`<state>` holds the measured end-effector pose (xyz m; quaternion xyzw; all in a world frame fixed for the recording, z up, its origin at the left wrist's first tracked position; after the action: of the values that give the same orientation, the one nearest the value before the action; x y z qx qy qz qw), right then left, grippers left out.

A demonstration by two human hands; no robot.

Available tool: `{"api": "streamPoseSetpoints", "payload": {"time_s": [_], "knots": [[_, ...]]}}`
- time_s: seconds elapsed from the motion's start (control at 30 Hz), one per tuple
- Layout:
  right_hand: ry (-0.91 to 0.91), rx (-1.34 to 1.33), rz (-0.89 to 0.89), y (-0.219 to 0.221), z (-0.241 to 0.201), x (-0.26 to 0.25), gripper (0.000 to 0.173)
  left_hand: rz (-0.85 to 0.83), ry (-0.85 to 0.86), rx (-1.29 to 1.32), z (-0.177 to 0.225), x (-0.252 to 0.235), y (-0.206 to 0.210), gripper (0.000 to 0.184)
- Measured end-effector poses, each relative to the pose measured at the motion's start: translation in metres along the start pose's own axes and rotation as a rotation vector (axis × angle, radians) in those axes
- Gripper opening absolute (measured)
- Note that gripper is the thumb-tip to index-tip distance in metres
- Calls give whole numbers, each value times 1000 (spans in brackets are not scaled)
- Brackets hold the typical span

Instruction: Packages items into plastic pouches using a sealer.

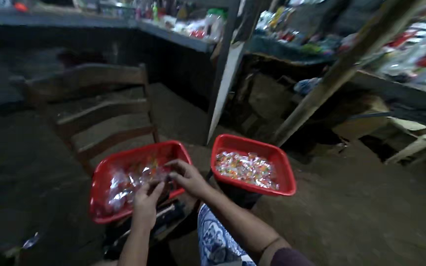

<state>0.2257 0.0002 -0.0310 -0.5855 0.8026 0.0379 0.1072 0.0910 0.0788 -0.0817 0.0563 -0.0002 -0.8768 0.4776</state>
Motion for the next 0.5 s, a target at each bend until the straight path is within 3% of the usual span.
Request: {"api": "streamPoseSetpoints", "payload": {"time_s": [0.17,0.27,0.4,0.5], "knots": [[-111,74,45,-10,-25,52,37,-14,59,12,21,39,23,10],[-161,75,108,-12,-31,80,51,-22,87,60,30,58,33,12],[-141,27,181,-17,-37,104,40,-13,204,19,32,79,44,12],[-139,3,204,-19,-42,115,39,-18,163,-17,37,96,49,6]]}}
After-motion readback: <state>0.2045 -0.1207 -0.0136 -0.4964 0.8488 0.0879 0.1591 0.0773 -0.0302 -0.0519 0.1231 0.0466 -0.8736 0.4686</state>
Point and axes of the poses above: each hand's wrist, its own x-axis away from the middle knuckle, its own y-axis out of the palm, z = x × y, the point moved 2 cm from there along -x, towards the middle knuckle, and after that the axes turned 8 degrees about -x, right-handed, at the moved point
